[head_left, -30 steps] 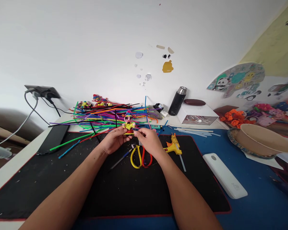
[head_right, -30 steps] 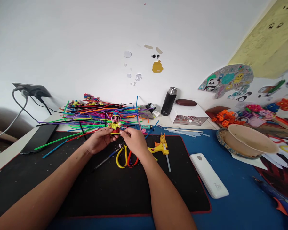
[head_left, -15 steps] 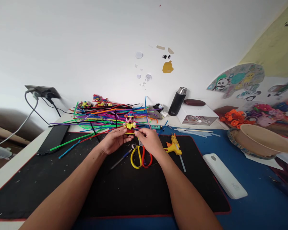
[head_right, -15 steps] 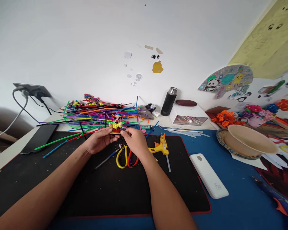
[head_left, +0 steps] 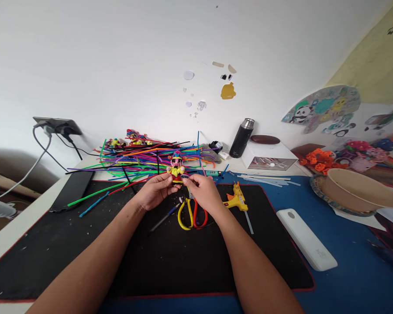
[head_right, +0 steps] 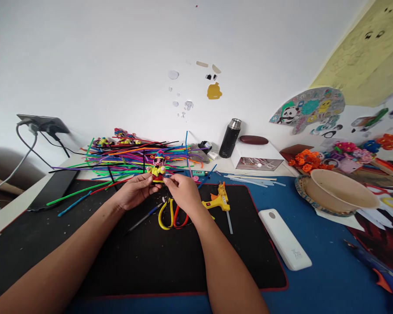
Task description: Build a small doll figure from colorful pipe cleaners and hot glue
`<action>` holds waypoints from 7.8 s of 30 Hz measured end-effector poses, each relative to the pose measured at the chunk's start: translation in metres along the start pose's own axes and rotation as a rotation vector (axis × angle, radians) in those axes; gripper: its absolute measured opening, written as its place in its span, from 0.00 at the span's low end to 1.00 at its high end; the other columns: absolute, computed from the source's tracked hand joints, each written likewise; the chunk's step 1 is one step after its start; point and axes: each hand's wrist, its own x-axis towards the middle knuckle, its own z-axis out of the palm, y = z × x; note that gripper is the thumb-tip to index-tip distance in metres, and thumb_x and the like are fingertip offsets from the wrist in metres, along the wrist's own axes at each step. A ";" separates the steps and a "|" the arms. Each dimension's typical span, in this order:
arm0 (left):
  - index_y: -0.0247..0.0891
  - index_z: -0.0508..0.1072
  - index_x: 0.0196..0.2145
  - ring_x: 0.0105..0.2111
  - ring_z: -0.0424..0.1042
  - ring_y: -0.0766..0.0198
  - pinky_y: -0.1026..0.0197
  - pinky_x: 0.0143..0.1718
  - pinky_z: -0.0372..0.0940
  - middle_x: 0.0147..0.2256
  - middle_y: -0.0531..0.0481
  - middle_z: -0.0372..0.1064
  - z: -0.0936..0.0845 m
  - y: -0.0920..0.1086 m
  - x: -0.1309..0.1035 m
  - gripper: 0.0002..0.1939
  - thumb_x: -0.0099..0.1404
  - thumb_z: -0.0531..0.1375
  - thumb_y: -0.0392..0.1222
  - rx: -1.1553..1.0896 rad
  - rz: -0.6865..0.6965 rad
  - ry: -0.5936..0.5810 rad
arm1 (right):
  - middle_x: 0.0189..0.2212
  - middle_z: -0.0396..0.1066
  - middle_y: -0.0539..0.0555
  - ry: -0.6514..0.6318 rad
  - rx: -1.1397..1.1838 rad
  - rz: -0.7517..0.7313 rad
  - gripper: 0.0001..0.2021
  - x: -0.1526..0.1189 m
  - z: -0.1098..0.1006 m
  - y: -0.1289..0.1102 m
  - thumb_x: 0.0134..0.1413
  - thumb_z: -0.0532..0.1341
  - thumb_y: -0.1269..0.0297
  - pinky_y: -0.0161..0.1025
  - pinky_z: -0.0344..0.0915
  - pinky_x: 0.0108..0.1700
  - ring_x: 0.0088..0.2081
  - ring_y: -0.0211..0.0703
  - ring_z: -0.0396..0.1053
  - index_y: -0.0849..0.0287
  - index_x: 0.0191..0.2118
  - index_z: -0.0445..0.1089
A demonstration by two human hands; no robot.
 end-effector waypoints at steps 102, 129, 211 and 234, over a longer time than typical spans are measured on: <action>0.30 0.82 0.36 0.35 0.86 0.55 0.63 0.36 0.78 0.36 0.37 0.85 0.005 0.007 0.002 0.03 0.64 0.73 0.30 0.014 -0.017 0.143 | 0.27 0.73 0.48 -0.039 0.061 0.016 0.12 0.001 -0.003 0.002 0.67 0.64 0.54 0.38 0.56 0.32 0.28 0.41 0.65 0.55 0.36 0.77; 0.33 0.83 0.39 0.43 0.87 0.49 0.57 0.45 0.79 0.43 0.35 0.86 0.005 0.000 0.002 0.13 0.64 0.76 0.43 0.124 0.023 0.039 | 0.24 0.67 0.48 -0.009 0.090 0.034 0.16 0.003 -0.002 0.004 0.66 0.63 0.49 0.39 0.55 0.31 0.28 0.42 0.63 0.55 0.33 0.75; 0.37 0.83 0.40 0.34 0.78 0.58 0.54 0.48 0.73 0.32 0.49 0.76 0.011 -0.007 -0.007 0.19 0.58 0.79 0.51 -0.083 0.041 -0.143 | 0.18 0.59 0.41 -0.377 1.071 0.266 0.23 -0.007 0.021 -0.014 0.51 0.76 0.44 0.35 0.38 0.22 0.17 0.30 0.50 0.59 0.33 0.73; 0.40 0.83 0.46 0.49 0.80 0.52 0.49 0.55 0.75 0.45 0.43 0.81 0.009 -0.001 0.000 0.24 0.65 0.72 0.63 -0.125 -0.045 -0.067 | 0.18 0.59 0.43 -0.090 0.576 0.062 0.21 0.001 0.013 0.000 0.55 0.71 0.40 0.37 0.50 0.26 0.20 0.36 0.54 0.55 0.33 0.76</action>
